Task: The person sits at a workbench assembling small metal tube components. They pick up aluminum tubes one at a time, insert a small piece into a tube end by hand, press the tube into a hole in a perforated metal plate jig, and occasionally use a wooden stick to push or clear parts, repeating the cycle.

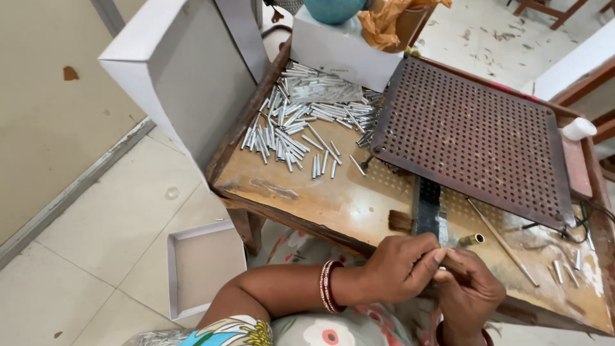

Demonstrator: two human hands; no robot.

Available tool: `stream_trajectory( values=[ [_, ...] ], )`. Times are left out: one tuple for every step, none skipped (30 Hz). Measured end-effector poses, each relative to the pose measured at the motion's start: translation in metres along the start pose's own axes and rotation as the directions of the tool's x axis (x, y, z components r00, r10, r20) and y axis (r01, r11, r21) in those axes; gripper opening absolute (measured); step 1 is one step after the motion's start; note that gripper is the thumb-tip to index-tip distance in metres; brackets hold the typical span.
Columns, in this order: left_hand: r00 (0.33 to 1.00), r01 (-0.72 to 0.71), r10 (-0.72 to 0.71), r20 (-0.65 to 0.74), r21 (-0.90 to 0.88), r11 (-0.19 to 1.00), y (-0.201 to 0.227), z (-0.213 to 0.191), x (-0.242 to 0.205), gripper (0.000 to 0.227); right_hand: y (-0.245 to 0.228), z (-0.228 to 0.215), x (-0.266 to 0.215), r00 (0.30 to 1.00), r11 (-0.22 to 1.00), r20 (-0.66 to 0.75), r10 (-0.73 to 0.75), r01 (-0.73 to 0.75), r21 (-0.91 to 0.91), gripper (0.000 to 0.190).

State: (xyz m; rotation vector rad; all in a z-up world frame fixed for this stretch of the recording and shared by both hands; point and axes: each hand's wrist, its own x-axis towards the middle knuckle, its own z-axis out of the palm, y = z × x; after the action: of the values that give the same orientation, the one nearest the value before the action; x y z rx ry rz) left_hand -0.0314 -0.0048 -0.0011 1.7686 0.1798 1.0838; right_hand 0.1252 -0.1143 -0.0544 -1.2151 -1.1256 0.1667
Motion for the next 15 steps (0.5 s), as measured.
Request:
stream_trajectory(
  values=[
    [1.000,0.005,-0.005,0.009,-0.014,1.000,0.002,-0.001,0.001,0.026,0.001,0.001,-0.001,1.000,1.000,-0.008,0.008,-0.008,-0.013,0.030],
    [1.000,0.005,-0.004,0.019,-0.033,0.999,0.003,-0.001,0.000,0.025,0.002,0.000,-0.003,1.000,1.000,-0.008,0.000,0.000,0.005,0.030],
    [1.000,0.005,-0.003,0.029,-0.051,0.999,0.005,-0.001,0.000,0.025,0.002,-0.002,-0.005,1.000,1.000,-0.007,-0.007,0.007,0.023,0.029],
    [0.999,0.008,-0.005,0.043,-0.071,0.997,0.006,-0.001,0.000,0.025,0.001,0.001,-0.007,1.000,1.000,-0.020,0.000,0.000,0.004,0.029],
    [1.000,0.007,-0.004,0.030,-0.084,0.996,0.008,-0.001,0.000,0.025,0.000,0.004,-0.008,0.998,1.000,-0.067,-0.001,0.002,0.003,0.020],
    [1.000,0.007,-0.005,0.021,-0.098,0.995,0.010,0.000,0.001,0.025,-0.002,0.006,-0.009,0.993,1.000,-0.118,-0.001,0.002,0.001,0.010],
    [0.999,0.014,-0.009,0.039,-0.118,0.993,0.009,0.001,0.001,0.025,-0.006,0.009,-0.007,0.991,1.000,-0.134,0.005,-0.008,-0.018,0.010],
    [0.999,0.019,-0.016,0.030,-0.112,0.994,0.007,0.002,0.000,0.026,-0.009,0.013,-0.006,0.990,0.995,-0.128,-0.067,0.057,-0.082,0.011],
    [1.000,0.024,-0.022,0.022,-0.106,0.994,0.005,0.003,-0.001,0.028,-0.012,0.016,-0.004,0.984,0.982,-0.115,-0.137,0.120,-0.147,0.012],
    [0.999,0.030,-0.025,0.040,-0.121,0.992,0.003,0.005,-0.003,0.028,-0.014,0.018,-0.004,0.983,0.980,-0.130,-0.131,0.109,-0.163,0.012],
    [0.995,0.088,-0.082,0.048,-0.139,0.986,0.001,0.007,-0.005,0.029,-0.016,0.020,-0.003,0.978,0.959,-0.115,-0.174,0.141,-0.245,0.014],
    [0.989,0.144,-0.137,0.055,-0.152,0.978,-0.001,0.007,-0.006,0.030,-0.017,0.023,-0.001,0.972,0.931,-0.094,-0.215,0.175,-0.321,0.015],
    [0.988,0.149,-0.138,0.073,-0.161,0.976,-0.001,0.009,-0.007,0.030,-0.017,0.022,-0.001,0.972,0.928,-0.106,-0.211,0.165,-0.334,0.015],
    [0.981,0.188,-0.175,0.085,-0.183,0.965,-0.002,0.009,-0.008,0.031,-0.017,0.022,-0.001,0.970,0.921,-0.067,-0.232,0.197,-0.336,0.015],
    [0.972,0.228,-0.211,0.098,-0.204,0.952,-0.003,0.010,-0.009,0.031,-0.017,0.022,-0.001,0.968,0.914,-0.027,-0.251,0.228,-0.336,0.016]
  ],
)
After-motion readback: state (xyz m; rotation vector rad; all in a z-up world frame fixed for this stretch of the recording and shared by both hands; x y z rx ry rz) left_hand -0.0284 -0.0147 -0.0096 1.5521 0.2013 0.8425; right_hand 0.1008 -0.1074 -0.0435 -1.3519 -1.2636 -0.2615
